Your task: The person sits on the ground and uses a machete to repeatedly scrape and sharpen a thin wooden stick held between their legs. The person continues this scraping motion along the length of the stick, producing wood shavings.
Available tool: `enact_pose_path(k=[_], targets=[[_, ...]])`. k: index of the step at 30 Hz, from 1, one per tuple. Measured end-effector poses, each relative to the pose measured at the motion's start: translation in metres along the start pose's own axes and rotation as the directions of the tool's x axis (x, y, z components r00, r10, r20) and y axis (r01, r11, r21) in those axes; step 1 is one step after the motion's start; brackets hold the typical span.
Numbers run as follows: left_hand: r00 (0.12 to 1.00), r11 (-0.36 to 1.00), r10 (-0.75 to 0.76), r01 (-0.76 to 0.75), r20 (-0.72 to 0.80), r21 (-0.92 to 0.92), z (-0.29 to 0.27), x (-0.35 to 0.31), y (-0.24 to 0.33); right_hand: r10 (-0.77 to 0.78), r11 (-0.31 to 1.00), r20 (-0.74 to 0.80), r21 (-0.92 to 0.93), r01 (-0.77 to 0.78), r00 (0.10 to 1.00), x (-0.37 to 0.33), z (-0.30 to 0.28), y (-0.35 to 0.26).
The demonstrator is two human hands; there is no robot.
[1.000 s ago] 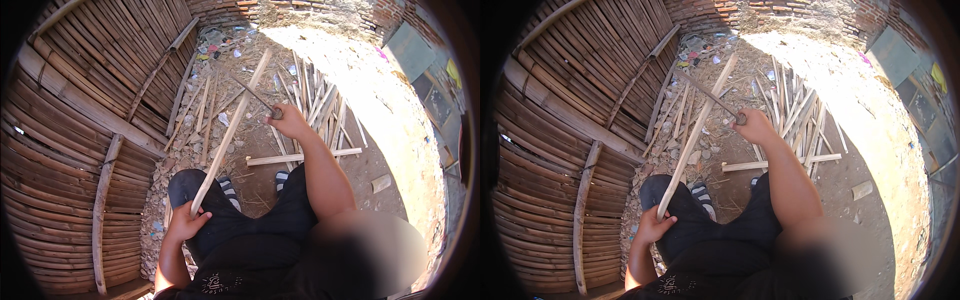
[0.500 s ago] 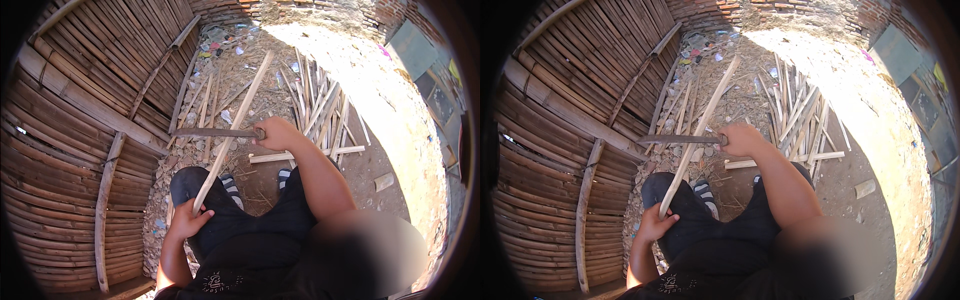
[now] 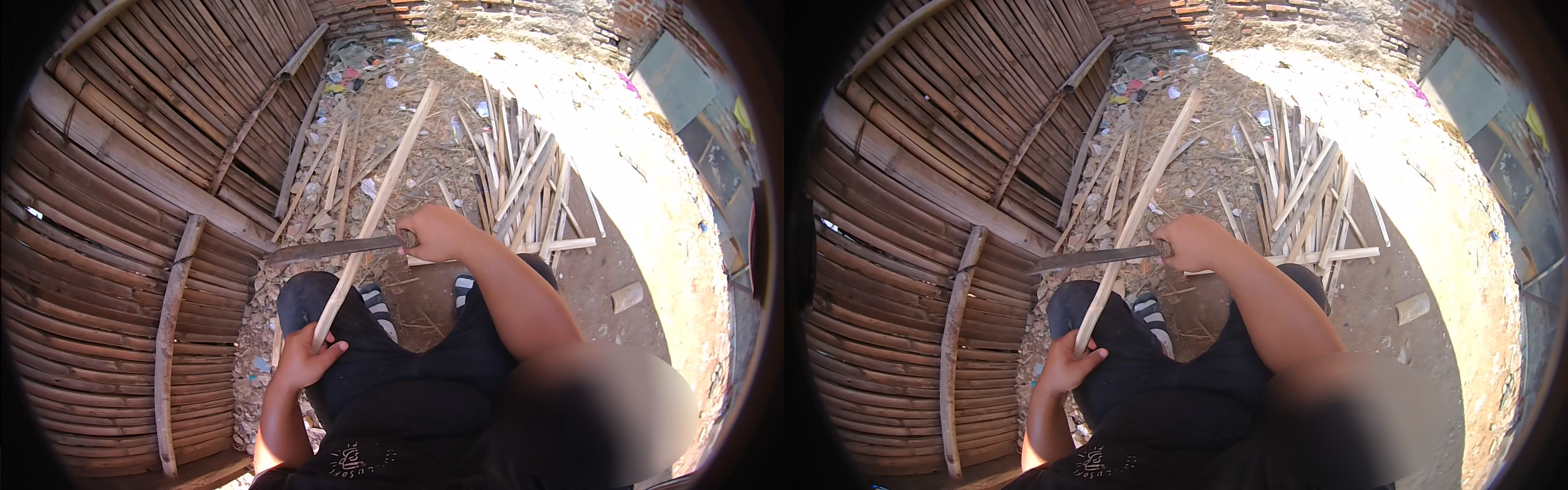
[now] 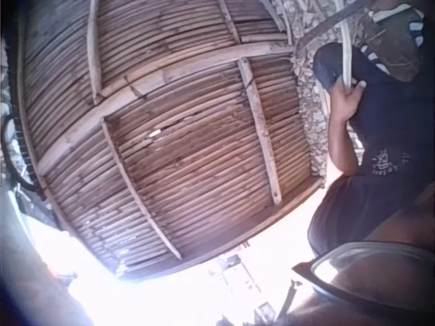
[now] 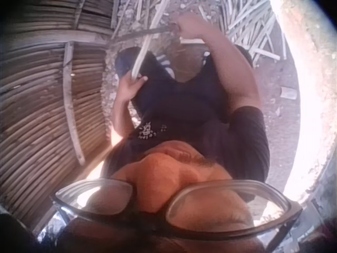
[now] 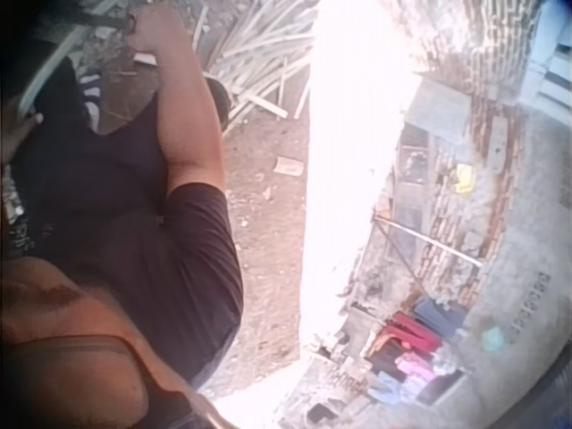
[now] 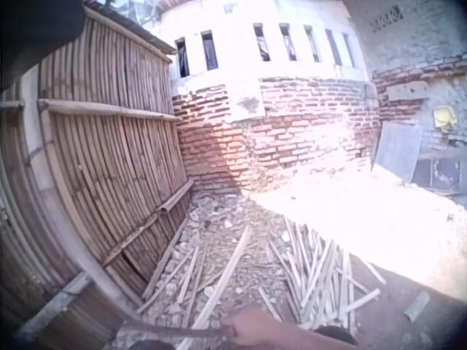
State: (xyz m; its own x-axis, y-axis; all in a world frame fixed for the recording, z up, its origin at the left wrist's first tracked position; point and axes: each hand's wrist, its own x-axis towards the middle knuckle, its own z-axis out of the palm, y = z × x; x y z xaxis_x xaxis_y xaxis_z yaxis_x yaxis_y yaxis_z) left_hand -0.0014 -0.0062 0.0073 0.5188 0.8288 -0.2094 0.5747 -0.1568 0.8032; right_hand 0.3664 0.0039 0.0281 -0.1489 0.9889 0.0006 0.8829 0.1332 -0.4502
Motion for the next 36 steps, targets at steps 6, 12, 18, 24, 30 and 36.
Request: enact_pose_path(k=[6, 12, 18, 24, 30, 36], targets=[[1.0, 0.999, 0.018, -0.018, 0.008, 0.047, -0.002, 0.0, 0.0, 0.048, 0.998, -0.131, 0.034, -0.044, 0.99, -0.006, -0.006, 0.025], [1.0, 0.999, 0.016, -0.017, 0.02, 0.05, -0.001, 0.0, 0.004, 0.39, 0.911, -0.329, 0.274, -0.309, 0.86, -0.013, -0.031, 0.048], [1.0, 1.0, 0.006, -0.006, 0.01, -0.006, 0.0, 0.0, -0.001, 0.112, 0.99, -0.216, 0.111, -0.09, 0.97, -0.004, -0.007, 0.033], [1.0, 1.0, -0.013, 0.013, 0.003, 0.028, 0.0, -0.001, 0.0, -0.061, 0.998, 0.002, 0.019, 0.061, 0.998, -0.002, 0.001, -0.001], [1.0, 0.998, 0.01, -0.01, 0.013, 0.055, -0.002, 0.0, 0.006, 0.286, 0.958, -0.234, 0.103, -0.269, 0.929, -0.006, -0.019, 0.03], [1.0, 0.999, 0.008, -0.009, 0.023, 0.045, -0.001, 0.001, 0.005, 0.428, 0.896, -0.319, 0.272, -0.351, 0.846, -0.011, -0.03, 0.055]])
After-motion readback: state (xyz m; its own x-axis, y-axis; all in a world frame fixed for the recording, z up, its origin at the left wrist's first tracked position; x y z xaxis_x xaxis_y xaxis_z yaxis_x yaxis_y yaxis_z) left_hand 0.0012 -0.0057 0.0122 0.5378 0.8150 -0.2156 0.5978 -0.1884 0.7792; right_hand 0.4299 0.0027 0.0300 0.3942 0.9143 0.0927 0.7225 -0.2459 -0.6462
